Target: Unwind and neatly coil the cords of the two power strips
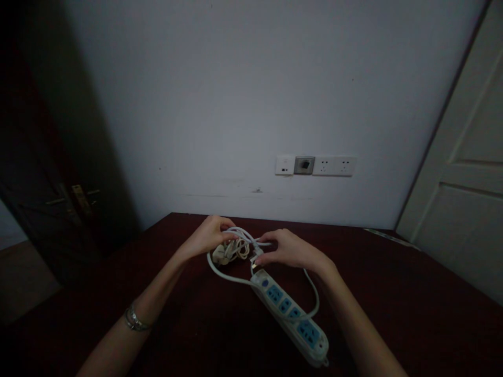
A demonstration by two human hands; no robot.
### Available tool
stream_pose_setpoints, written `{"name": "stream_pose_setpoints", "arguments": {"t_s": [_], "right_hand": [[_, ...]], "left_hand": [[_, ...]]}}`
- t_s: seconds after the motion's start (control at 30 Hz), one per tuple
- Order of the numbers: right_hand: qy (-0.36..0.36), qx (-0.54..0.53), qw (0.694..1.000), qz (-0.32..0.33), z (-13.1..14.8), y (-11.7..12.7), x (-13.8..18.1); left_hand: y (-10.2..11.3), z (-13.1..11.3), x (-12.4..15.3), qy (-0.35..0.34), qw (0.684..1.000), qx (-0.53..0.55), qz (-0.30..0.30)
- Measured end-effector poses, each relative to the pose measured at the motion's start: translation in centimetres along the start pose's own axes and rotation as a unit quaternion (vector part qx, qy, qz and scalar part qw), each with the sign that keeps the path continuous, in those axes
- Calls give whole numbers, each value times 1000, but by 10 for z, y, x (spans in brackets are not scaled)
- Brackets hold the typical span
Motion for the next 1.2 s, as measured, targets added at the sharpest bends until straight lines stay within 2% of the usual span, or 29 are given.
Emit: {"name": "stream_pose_setpoints", "arguments": {"t_s": [0.17,0.33,0.47,0.6,0.8,0.87,1.03,1.2], "right_hand": [[62,84,994,-43,11,7,-2],[93,135,977,-133,7,17,-6],[104,171,964,-176,-5,24,-9],[104,231,940,-230,-11,30,-10],[20,365,874,-320,4,36,0],[3,355,877,-322,7,37,2],[-2,212,924,-318,-5,44,1],[-30,92,955,-282,-16,37,-6]], "left_hand": [[-1,13,-3,38,999,37,8],[-8,19,0,80,992,87,38],[-15,9,8,84,984,126,90],[-22,-13,20,54,981,127,135],[-28,-42,26,-66,997,-8,30],[-35,-44,28,-75,996,-41,17],[-37,-45,28,-72,990,-121,-28],[-36,-44,32,-62,961,-265,-49]]}}
Point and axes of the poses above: each hand's wrist, its own x-axis away from the middle knuckle, its own y-axis out of the back of the hand, z = x × y, the point moved 9 cm from there along -x, towards the middle knuckle, and after that the axes turned 15 degrees about -z, right-handed, at the moved point
